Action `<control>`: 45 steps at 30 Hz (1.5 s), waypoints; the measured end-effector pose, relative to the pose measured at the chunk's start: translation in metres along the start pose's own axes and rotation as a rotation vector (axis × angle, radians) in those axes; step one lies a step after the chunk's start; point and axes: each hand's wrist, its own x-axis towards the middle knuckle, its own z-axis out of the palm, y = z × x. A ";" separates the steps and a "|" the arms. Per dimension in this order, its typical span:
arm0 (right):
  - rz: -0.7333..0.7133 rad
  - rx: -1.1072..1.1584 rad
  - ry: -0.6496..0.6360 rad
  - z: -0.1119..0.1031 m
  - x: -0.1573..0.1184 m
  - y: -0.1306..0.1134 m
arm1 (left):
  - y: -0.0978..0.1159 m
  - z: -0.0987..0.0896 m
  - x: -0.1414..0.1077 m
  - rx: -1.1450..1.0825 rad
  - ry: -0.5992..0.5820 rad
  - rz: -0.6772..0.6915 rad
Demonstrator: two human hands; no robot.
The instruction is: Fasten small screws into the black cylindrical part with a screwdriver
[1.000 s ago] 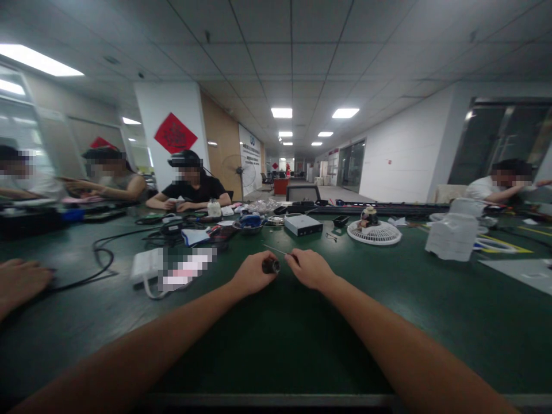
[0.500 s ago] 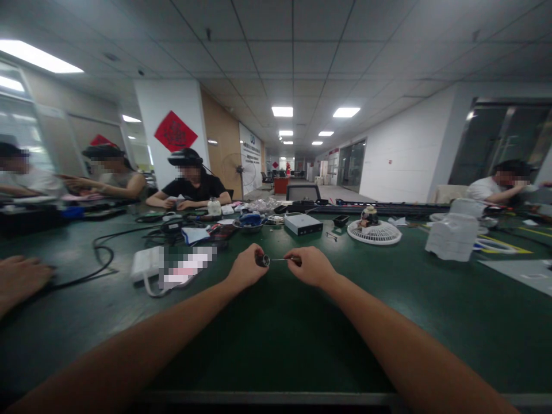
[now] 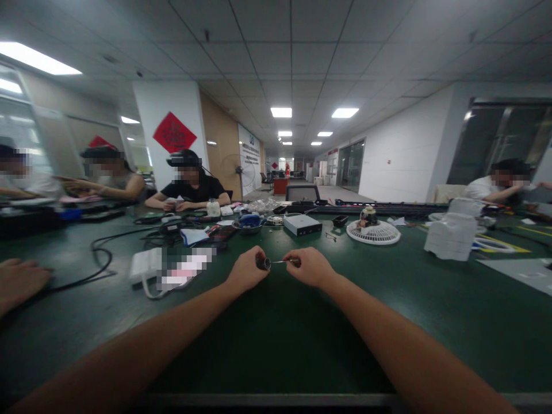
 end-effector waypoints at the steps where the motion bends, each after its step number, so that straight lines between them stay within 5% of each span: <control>1: -0.001 0.010 -0.007 0.000 0.000 0.000 | 0.000 0.000 0.000 0.003 0.005 0.004; 8: 0.003 0.205 -0.002 0.005 0.001 0.004 | 0.001 -0.002 -0.002 -0.005 0.007 0.040; 15: 0.063 0.045 0.020 0.000 0.003 0.003 | 0.003 -0.002 -0.003 0.008 0.004 0.079; 22: 0.077 0.228 0.001 0.001 0.004 0.006 | 0.001 -0.001 -0.002 -0.002 0.008 0.099; 40: 0.152 0.218 0.013 0.002 0.009 0.018 | 0.003 -0.002 -0.003 -0.001 -0.010 0.127; 45: 0.135 0.193 -0.069 0.000 0.007 0.014 | 0.002 -0.001 -0.002 0.033 -0.009 0.148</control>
